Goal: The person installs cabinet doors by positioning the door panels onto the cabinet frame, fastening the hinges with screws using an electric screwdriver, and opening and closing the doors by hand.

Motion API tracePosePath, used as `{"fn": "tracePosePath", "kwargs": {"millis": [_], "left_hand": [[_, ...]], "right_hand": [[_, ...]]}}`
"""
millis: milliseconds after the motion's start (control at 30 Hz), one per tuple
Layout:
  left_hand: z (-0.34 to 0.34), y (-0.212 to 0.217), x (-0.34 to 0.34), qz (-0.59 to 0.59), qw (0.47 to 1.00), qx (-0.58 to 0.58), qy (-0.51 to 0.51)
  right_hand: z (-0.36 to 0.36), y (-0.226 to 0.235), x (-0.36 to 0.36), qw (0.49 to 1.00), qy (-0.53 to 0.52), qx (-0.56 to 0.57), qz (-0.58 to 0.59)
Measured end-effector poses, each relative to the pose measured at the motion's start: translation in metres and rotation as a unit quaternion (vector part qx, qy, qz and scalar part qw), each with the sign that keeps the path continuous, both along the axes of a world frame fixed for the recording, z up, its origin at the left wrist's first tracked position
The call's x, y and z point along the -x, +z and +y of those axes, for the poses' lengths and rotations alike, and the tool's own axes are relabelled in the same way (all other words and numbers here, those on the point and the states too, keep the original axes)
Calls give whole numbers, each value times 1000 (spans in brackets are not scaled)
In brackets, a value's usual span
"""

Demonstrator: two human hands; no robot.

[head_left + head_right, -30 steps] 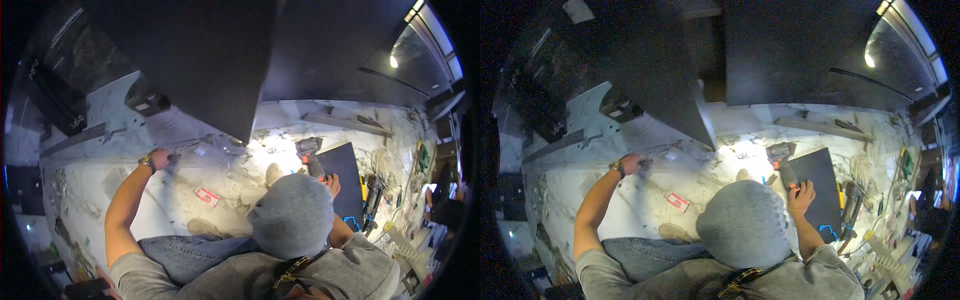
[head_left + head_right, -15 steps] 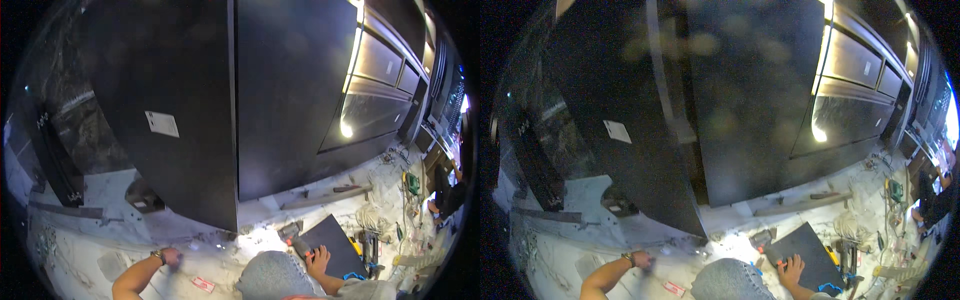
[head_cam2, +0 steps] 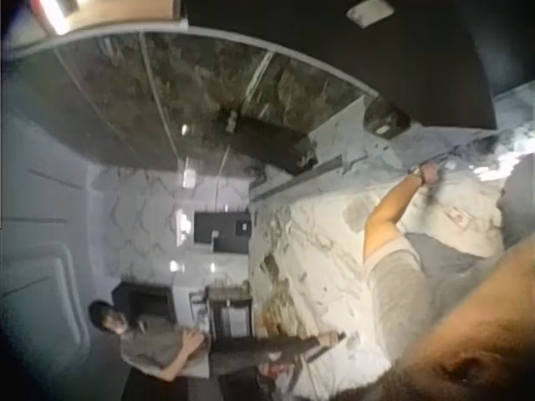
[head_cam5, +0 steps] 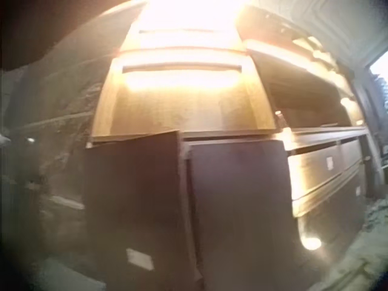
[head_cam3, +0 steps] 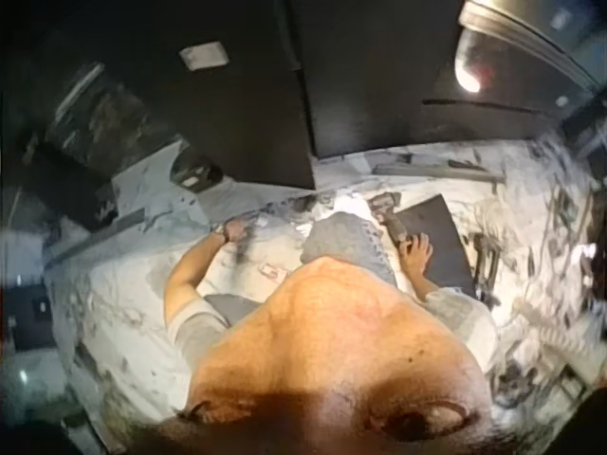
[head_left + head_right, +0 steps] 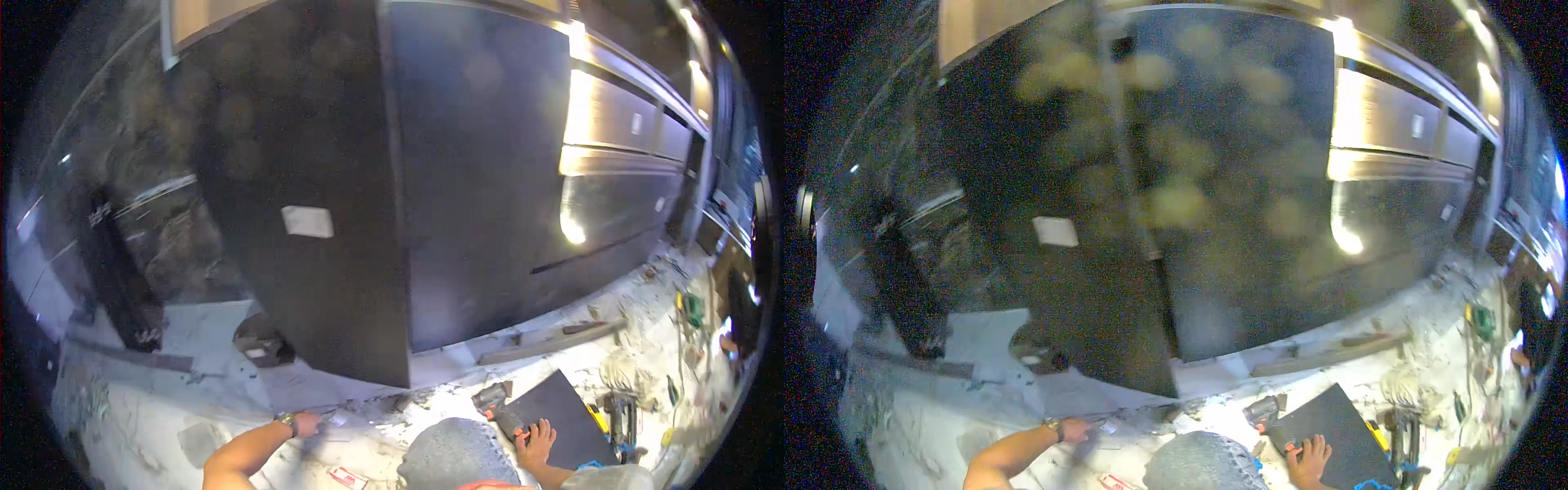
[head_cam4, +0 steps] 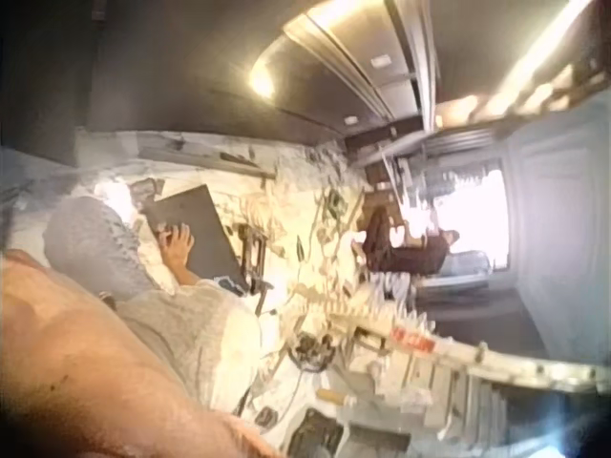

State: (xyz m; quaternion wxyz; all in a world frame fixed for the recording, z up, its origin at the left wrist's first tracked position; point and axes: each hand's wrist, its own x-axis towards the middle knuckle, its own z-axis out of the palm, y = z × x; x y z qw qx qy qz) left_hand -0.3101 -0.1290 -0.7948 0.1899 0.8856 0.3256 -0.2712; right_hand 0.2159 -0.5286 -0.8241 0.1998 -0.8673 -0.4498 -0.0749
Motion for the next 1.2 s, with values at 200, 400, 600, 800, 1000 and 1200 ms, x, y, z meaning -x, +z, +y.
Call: {"fn": "tracePosePath", "kwargs": {"millis": [200, 400, 600, 800, 1000, 1200], "left_hand": [[1, 7, -24, -13, 999, -21, -26], [8, -15, -13, -59, 998, -31, -6], [6, -2, -21, 20, 999, -3, 36], [5, -20, 0, 0, 1000, -22, 0], [2, 18, -23, 49, 999, 2, -6], [-4, 19, -24, 3, 999, -26, -38]], "right_hand": [[-6, -12, -8, 999, 17, -12, -37], [-21, -77, -48, 996, 34, 3, -82], [-5, -13, -12, 993, 25, -39, -111], [0, -9, -8, 1000, 15, 20, 14], [-6, -6, -6, 1000, -11, 19, 8], [-7, -10, -3, 1000, -11, 20, 14]]}}
